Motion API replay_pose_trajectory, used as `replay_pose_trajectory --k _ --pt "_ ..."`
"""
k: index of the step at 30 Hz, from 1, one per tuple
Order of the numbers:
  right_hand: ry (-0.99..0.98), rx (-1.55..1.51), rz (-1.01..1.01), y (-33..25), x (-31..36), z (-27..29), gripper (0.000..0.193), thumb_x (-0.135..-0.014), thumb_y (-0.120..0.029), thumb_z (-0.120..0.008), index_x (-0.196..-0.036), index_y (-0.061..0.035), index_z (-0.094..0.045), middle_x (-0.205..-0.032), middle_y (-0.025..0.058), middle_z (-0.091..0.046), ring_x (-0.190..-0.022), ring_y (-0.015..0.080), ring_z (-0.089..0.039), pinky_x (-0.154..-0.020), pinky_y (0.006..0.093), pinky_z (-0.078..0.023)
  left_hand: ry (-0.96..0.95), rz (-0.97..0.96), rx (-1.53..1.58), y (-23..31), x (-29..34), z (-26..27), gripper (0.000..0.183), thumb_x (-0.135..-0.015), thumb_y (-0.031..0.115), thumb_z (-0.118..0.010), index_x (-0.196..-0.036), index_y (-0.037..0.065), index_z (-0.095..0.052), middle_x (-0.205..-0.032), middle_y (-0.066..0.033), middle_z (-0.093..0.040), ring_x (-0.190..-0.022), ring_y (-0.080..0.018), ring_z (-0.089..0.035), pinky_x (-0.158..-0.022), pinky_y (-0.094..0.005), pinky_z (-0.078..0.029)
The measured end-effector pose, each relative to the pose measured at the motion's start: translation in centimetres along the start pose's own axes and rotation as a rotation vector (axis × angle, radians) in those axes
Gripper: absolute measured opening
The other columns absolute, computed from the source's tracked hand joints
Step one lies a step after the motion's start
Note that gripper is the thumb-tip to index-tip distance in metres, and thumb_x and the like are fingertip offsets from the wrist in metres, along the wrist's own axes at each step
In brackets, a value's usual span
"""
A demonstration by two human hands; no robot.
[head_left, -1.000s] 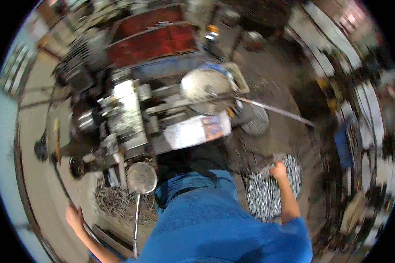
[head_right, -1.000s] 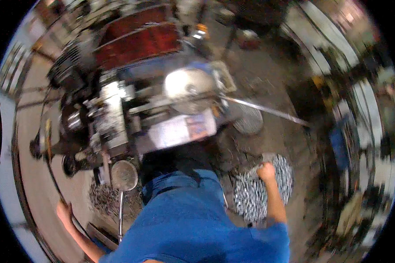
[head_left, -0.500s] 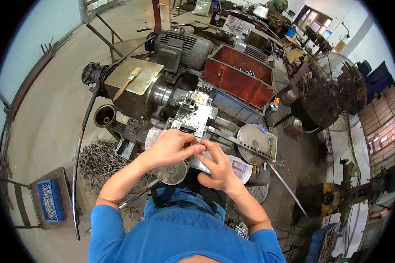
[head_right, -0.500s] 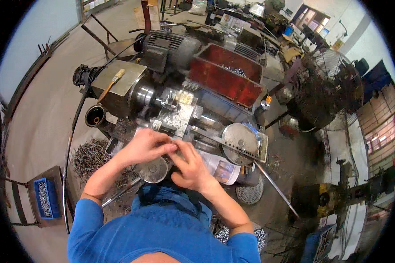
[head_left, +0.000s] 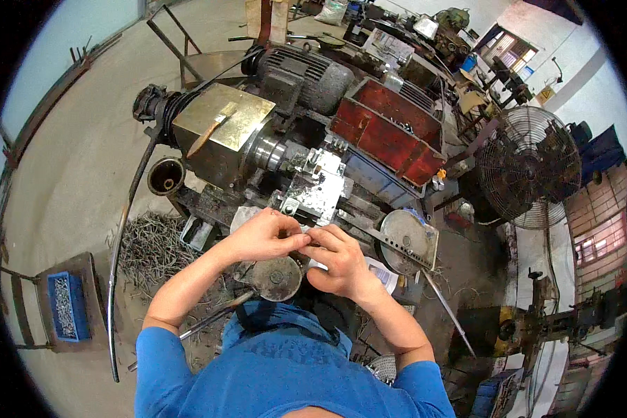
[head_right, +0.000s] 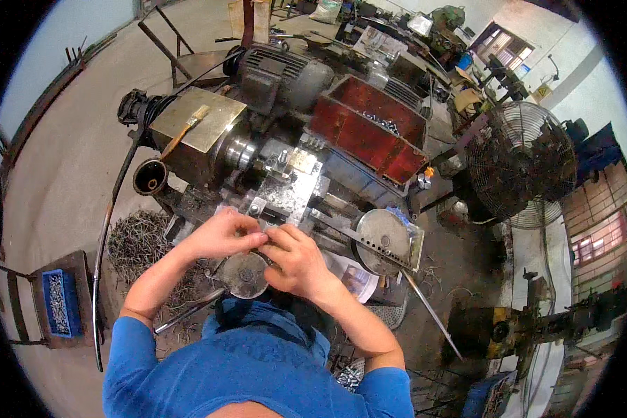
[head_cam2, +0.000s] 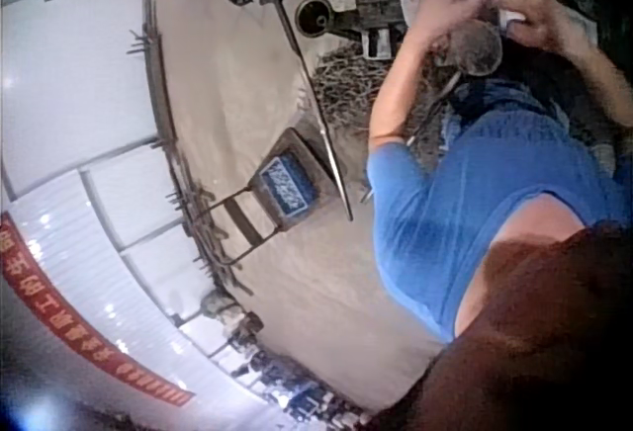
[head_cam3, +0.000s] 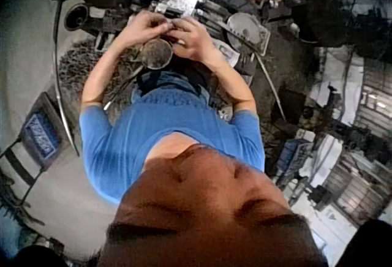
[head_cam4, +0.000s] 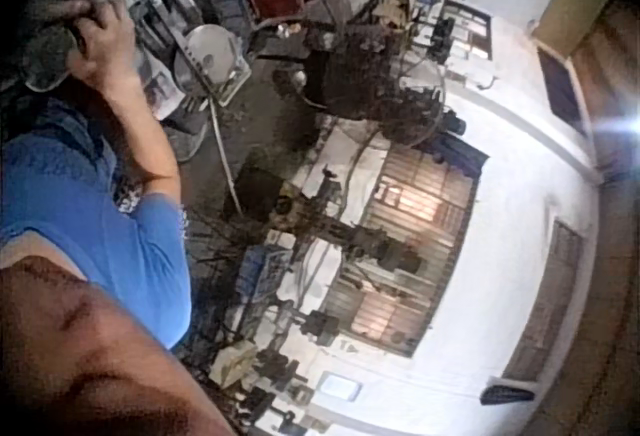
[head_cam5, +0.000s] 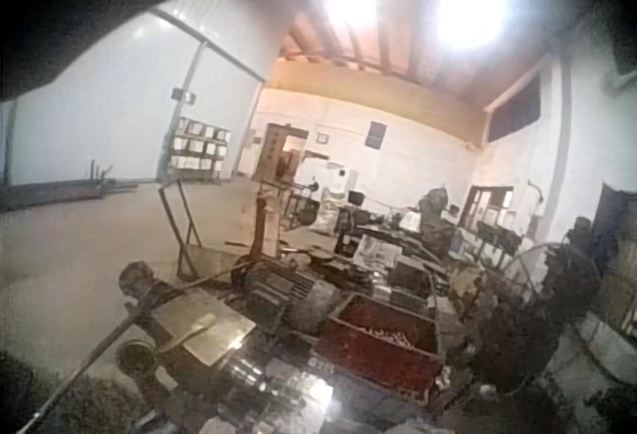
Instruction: The person operates a lathe to process small metal components. They insert a metal piece into the chuck, tighten it, and then use levers to engage the cutting tool, repeating this process for multiple items while moving finished parts into a container.
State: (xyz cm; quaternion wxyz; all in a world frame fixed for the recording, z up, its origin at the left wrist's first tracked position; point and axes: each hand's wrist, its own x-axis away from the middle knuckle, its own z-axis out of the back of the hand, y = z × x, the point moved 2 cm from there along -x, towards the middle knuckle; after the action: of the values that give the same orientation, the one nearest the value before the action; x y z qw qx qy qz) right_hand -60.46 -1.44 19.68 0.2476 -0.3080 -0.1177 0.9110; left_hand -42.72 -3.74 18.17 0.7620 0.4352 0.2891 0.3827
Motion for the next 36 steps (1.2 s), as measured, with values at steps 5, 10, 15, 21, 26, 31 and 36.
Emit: replay_pose_trajectory --k 5,10,15,21,26,31,36 --pt "-0.061 0.040 0.061 0.7 -2.7 -0.3 0.038 -0.051 -0.008 -0.061 -0.089 -0.0026 -0.065 -0.095 0.0130 -0.059 -0.079 0.0295 -0.055 -0.069 0.0385 -0.049 0.016 -0.040 0.009 -1.3 0.6 2.3 0.031 -0.082 0.031 -0.061 -0.084 0.000 -0.064 -0.064 -0.0113 -0.060 -0.057 -0.0160 -0.055 -0.054 -0.0297 -0.043" --pt "-0.231 0.337 0.005 6.6 -8.1 -2.3 0.033 -0.053 -0.015 -0.063 -0.085 -0.0060 -0.066 -0.095 0.0088 -0.060 -0.085 0.0270 -0.054 -0.077 0.0377 -0.046 0.345 0.170 -0.042 -1.8 5.5 9.3 0.029 -0.084 0.025 -0.061 -0.096 -0.002 -0.061 -0.069 -0.0070 -0.063 -0.061 -0.0106 -0.059 -0.057 -0.0276 -0.047" --pt "-0.404 0.615 -0.082 13.2 -11.5 -6.9 0.019 -0.053 -0.020 -0.065 -0.064 -0.0059 -0.067 -0.074 0.0096 -0.063 -0.086 0.0263 -0.055 -0.081 0.0340 -0.043 0.485 0.501 -0.827 -4.2 15.0 15.4 0.028 -0.078 0.024 -0.062 -0.098 0.004 -0.062 -0.065 -0.0166 -0.059 -0.064 -0.0340 -0.059 -0.058 -0.0430 -0.045" --pt "-0.302 0.514 -0.034 14.1 -12.2 -8.8 0.017 -0.054 -0.016 -0.063 -0.065 -0.0039 -0.067 -0.076 0.0102 -0.063 -0.085 0.0286 -0.054 -0.076 0.0348 -0.047 0.558 0.784 -0.896 -9.5 26.0 14.9 0.032 -0.075 0.029 -0.064 -0.093 0.003 -0.061 -0.068 -0.0183 -0.060 -0.072 -0.0370 -0.060 -0.064 -0.0458 -0.047" --pt "-0.373 0.475 -0.076 13.7 -12.3 -8.0 0.022 -0.051 -0.017 -0.063 -0.068 -0.0041 -0.066 -0.077 0.0087 -0.060 -0.083 0.0270 -0.053 -0.075 0.0341 -0.047 0.732 0.864 -0.809 -15.1 26.6 12.4 0.038 -0.074 0.029 -0.066 -0.093 -0.001 -0.052 -0.072 -0.0248 -0.059 -0.073 -0.0419 -0.058 -0.065 -0.0494 -0.045" --pt "-0.415 0.479 -0.166 13.0 -12.2 -7.7 0.022 -0.054 -0.020 -0.063 -0.070 -0.0062 -0.067 -0.078 0.0085 -0.061 -0.086 0.0262 -0.053 -0.078 0.0326 -0.046 0.566 1.003 -1.097 -17.6 27.4 16.1 0.026 -0.071 0.022 -0.063 -0.088 0.002 -0.059 -0.073 -0.0215 -0.061 -0.072 -0.0372 -0.062 -0.066 -0.0466 -0.049" --pt "-0.398 0.495 -0.193 13.1 -12.9 -8.2 0.022 -0.053 -0.021 -0.062 -0.065 -0.0041 -0.066 -0.078 0.0098 -0.063 -0.084 0.0270 -0.053 -0.076 0.0329 -0.046 0.559 0.857 -1.444 -20.9 31.6 25.5 0.008 -0.070 0.012 -0.056 -0.076 0.007 -0.056 -0.064 -0.0139 -0.061 -0.062 -0.0319 -0.062 -0.056 -0.0431 -0.048"
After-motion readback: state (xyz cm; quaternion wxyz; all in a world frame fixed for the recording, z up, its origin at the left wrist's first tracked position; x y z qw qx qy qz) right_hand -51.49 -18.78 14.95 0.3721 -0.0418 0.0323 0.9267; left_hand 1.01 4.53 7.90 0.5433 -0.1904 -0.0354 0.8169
